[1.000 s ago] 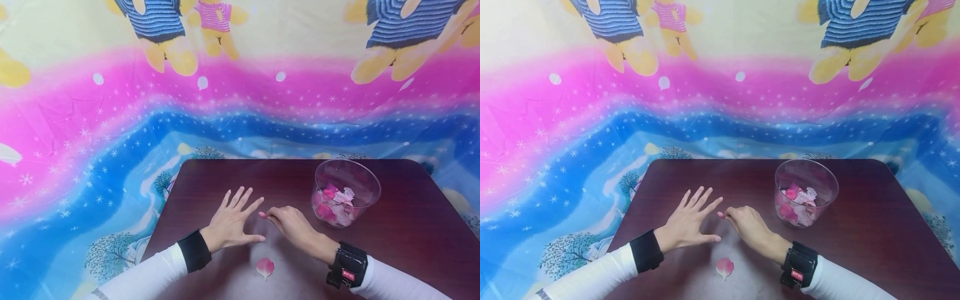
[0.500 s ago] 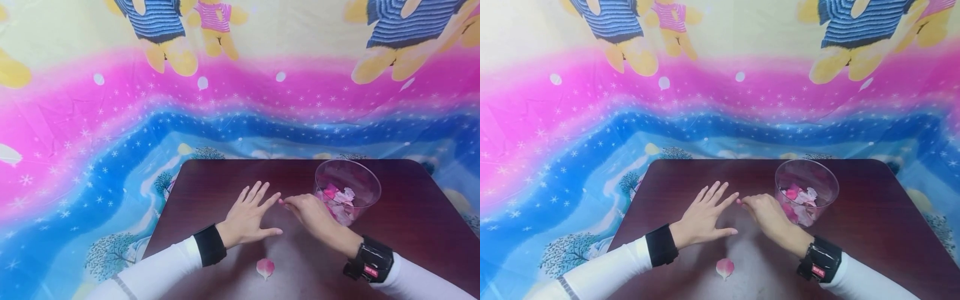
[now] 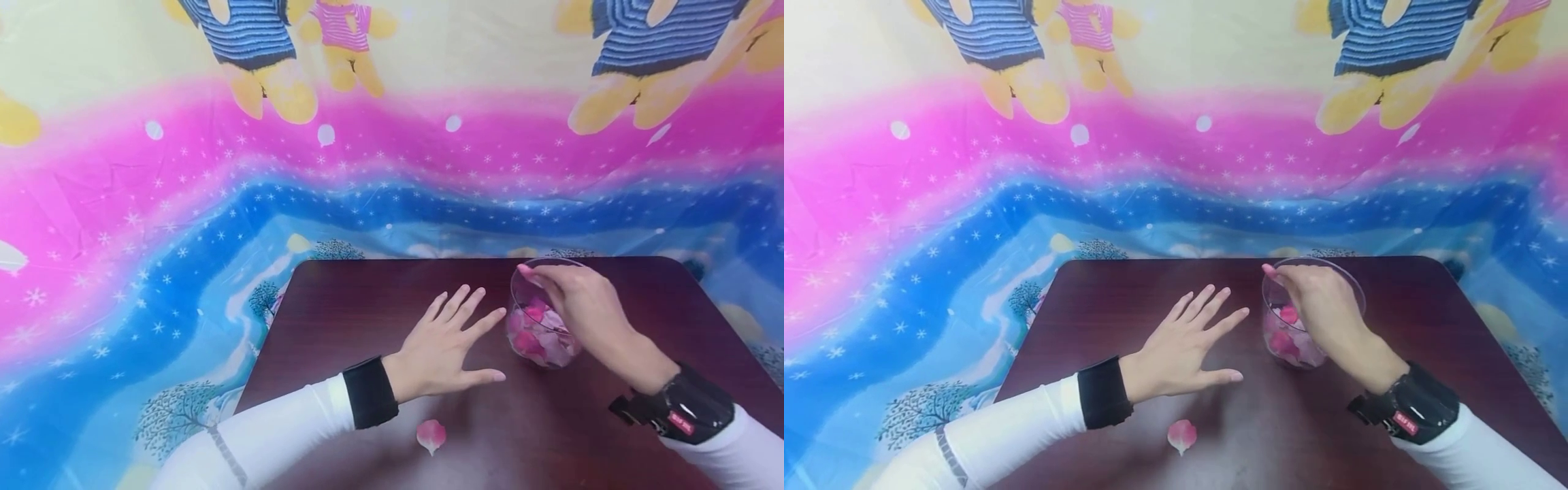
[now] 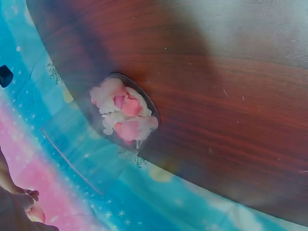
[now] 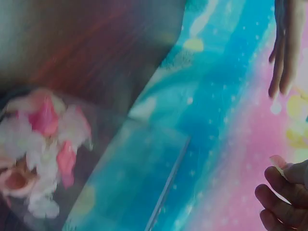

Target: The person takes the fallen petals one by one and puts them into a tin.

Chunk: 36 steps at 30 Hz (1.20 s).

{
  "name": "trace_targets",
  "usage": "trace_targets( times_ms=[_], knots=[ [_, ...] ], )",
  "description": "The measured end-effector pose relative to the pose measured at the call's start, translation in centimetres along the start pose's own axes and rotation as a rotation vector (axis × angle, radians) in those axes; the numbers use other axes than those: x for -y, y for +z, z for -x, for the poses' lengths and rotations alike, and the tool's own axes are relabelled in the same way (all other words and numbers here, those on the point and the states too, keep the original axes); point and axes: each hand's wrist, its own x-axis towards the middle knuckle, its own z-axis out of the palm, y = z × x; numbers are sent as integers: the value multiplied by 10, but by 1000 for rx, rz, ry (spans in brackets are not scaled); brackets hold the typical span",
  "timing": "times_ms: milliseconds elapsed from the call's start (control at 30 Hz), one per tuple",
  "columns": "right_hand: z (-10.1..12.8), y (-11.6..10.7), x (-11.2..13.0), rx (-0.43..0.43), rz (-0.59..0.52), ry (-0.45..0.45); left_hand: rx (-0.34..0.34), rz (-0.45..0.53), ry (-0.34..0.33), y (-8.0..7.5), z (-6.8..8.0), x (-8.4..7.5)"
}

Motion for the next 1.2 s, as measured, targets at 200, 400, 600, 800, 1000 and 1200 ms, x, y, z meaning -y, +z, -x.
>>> trace_targets(
  times_ms=[200, 400, 600, 800, 1000, 1200],
  knots=[
    [0, -7, -20, -17, 61, 32, 14, -3, 0, -2, -2, -2],
    [8, 0, -39, 42, 107, 69, 19, 0, 0, 4, 0, -2],
    [21, 15, -55, 398, 242, 150, 58, 17, 12, 15, 5, -4],
    [29, 23, -57, 584, 257, 217, 75, 22, 20, 21, 8, -5],
    [26, 24, -49, 507, 226, 191, 72, 34, -2, 21, 10, 1],
    [20, 24, -28, 461, 178, 133, 46, 23, -23, 22, 15, 14]
  ],
)
